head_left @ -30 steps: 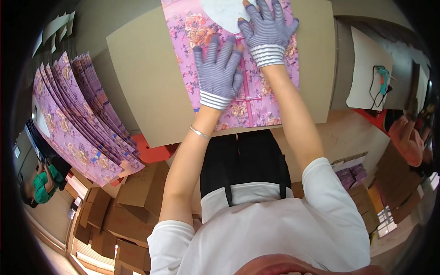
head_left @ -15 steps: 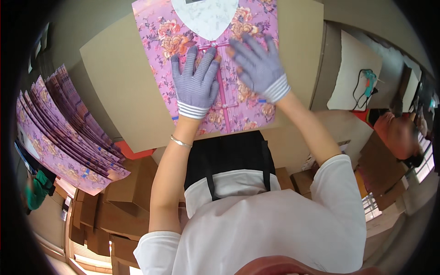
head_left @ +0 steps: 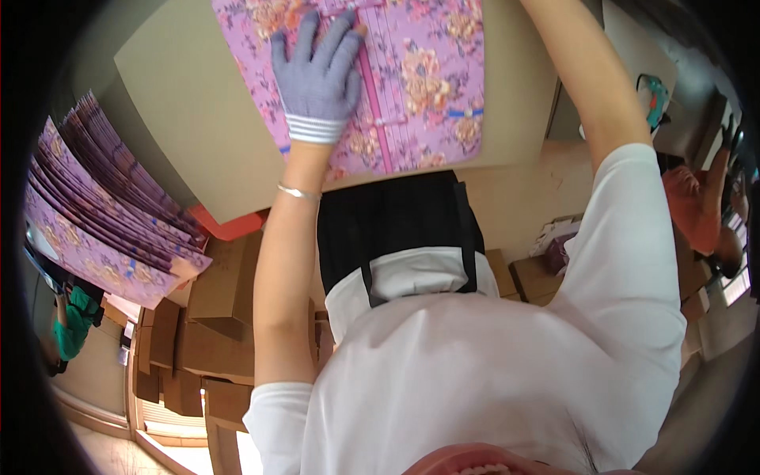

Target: The person folds a pink floral-patterned garment on a cardboard surface. They smooth the fabric, fold the sides inward, and then fold the bottom up to create a compact rectangular shape. The folded garment is then placed on a stack of similar items to the left.

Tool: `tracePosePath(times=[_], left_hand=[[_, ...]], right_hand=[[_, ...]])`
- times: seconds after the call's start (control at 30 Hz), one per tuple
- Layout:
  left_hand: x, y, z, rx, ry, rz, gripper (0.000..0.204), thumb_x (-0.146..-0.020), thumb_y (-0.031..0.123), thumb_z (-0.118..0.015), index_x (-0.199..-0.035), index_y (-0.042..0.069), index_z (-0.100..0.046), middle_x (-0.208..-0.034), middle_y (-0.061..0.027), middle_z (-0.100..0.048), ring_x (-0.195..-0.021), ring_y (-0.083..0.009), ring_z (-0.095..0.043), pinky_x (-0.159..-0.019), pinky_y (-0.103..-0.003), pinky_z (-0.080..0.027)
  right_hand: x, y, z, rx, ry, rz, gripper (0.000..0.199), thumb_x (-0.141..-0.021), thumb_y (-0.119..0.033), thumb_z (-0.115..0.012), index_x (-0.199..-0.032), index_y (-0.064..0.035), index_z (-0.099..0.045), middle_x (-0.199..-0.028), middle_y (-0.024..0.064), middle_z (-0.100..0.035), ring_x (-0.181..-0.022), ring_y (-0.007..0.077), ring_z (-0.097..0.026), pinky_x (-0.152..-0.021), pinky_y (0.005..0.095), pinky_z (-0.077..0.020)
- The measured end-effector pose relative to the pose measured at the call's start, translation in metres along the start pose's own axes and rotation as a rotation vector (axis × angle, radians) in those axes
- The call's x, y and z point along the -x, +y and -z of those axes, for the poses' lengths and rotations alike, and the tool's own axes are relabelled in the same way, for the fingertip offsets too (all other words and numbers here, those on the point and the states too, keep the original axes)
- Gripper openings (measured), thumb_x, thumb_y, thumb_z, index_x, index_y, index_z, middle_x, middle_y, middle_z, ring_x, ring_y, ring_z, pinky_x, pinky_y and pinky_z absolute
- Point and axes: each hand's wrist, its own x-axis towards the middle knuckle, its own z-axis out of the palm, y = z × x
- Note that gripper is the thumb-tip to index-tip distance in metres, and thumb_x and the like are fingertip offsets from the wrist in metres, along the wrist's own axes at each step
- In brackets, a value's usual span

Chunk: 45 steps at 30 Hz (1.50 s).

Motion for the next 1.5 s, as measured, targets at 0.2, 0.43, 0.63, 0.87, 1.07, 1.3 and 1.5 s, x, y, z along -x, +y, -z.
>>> tracePosePath(times=[0.2, 0.43, 0.63, 0.87, 1.07, 1.3, 1.5], left_hand=[[0.001, 0.015, 0.011, -0.052, 0.003, 0.009, 0.045, -0.076, 0.008, -0.054, -0.12, 0.008, -0.061, -0.135, -0.0093, -0.057, -0.131, -0.0382, -0.044, -0.111, -0.06, -0.025], [0.0, 0.016, 0.009, -0.052, 0.022, -0.047, 0.044, -0.077, 0.009, -0.052, -0.121, 0.008, -0.061, -0.137, -0.0095, -0.055, -0.131, -0.0373, -0.044, -0.109, -0.06, -0.027], [0.008, 0.02, 0.018, 0.041, 0.029, -0.117, 0.044, -0.078, 0.016, -0.051, -0.121, 0.013, -0.062, -0.14, -0.0128, -0.051, -0.133, -0.0384, -0.043, -0.109, -0.061, -0.024], [0.055, 0.01, 0.006, -0.027, -0.124, -0.311, 0.044, -0.081, 0.023, -0.055, -0.124, 0.018, -0.063, -0.144, -0.0089, -0.049, -0.136, -0.0357, -0.041, -0.11, -0.063, -0.021], [0.054, 0.013, 0.007, 0.061, -0.089, -0.315, 0.032, -0.08, 0.02, -0.059, -0.11, 0.009, -0.063, -0.145, -0.0098, -0.049, -0.136, -0.0366, -0.041, -0.111, -0.065, -0.019], [0.05, 0.025, 0.013, 0.017, -0.1, -0.305, 0.039, -0.082, 0.022, -0.049, -0.116, 0.01, -0.063, -0.138, -0.0174, -0.052, -0.132, -0.0431, -0.043, -0.109, -0.069, -0.02], [0.053, 0.022, 0.011, 0.014, -0.095, -0.275, 0.036, -0.081, 0.024, -0.052, -0.112, 0.009, -0.064, -0.136, -0.0179, -0.053, -0.131, -0.0437, -0.044, -0.109, -0.07, -0.021]], right_hand=[[0.126, -0.158, 0.07, -0.445, -0.19, -0.171, 0.048, -0.091, -0.036, -0.054, -0.131, -0.0107, -0.054, -0.143, 0.0093, -0.049, -0.134, 0.029, -0.044, -0.106, 0.0573, -0.0333], [0.218, -0.319, 0.146, -0.422, -0.347, -0.287, 0.044, -0.086, -0.036, -0.056, -0.12, -0.0088, -0.06, -0.138, 0.0122, -0.054, -0.129, 0.0273, -0.05, -0.106, 0.0517, -0.0354], [0.222, -0.325, 0.2, -0.786, 0.015, -0.985, 0.015, -0.088, -0.007, -0.058, -0.101, -0.0038, -0.066, -0.105, 0.011, -0.071, -0.1, 0.0253, -0.067, -0.09, 0.0352, -0.0511], [0.237, -0.275, 0.204, -1.093, 0.278, -1.472, 0.016, -0.091, -0.005, -0.051, -0.095, 0.0021, -0.065, -0.091, 0.0097, -0.068, -0.089, 0.0179, -0.067, -0.082, 0.03, -0.0525], [0.224, -0.26, 0.176, -1.052, 0.104, -1.228, 0.022, -0.089, -0.004, -0.044, -0.09, 0.0038, -0.065, -0.088, 0.0106, -0.069, -0.089, 0.0198, -0.069, -0.08, 0.0314, -0.0543], [0.16, -0.142, 0.118, -1.017, -0.012, -0.969, 0.031, -0.095, -0.016, -0.043, -0.089, 0.0029, -0.067, -0.09, 0.0128, -0.071, -0.085, 0.0197, -0.067, -0.078, 0.0321, -0.0528], [0.179, -0.161, 0.111, -1.058, 0.068, -0.853, 0.027, -0.091, -0.011, -0.043, -0.082, 0.0049, -0.063, -0.081, 0.0155, -0.07, -0.08, 0.0222, -0.07, -0.073, 0.0329, -0.0566]])
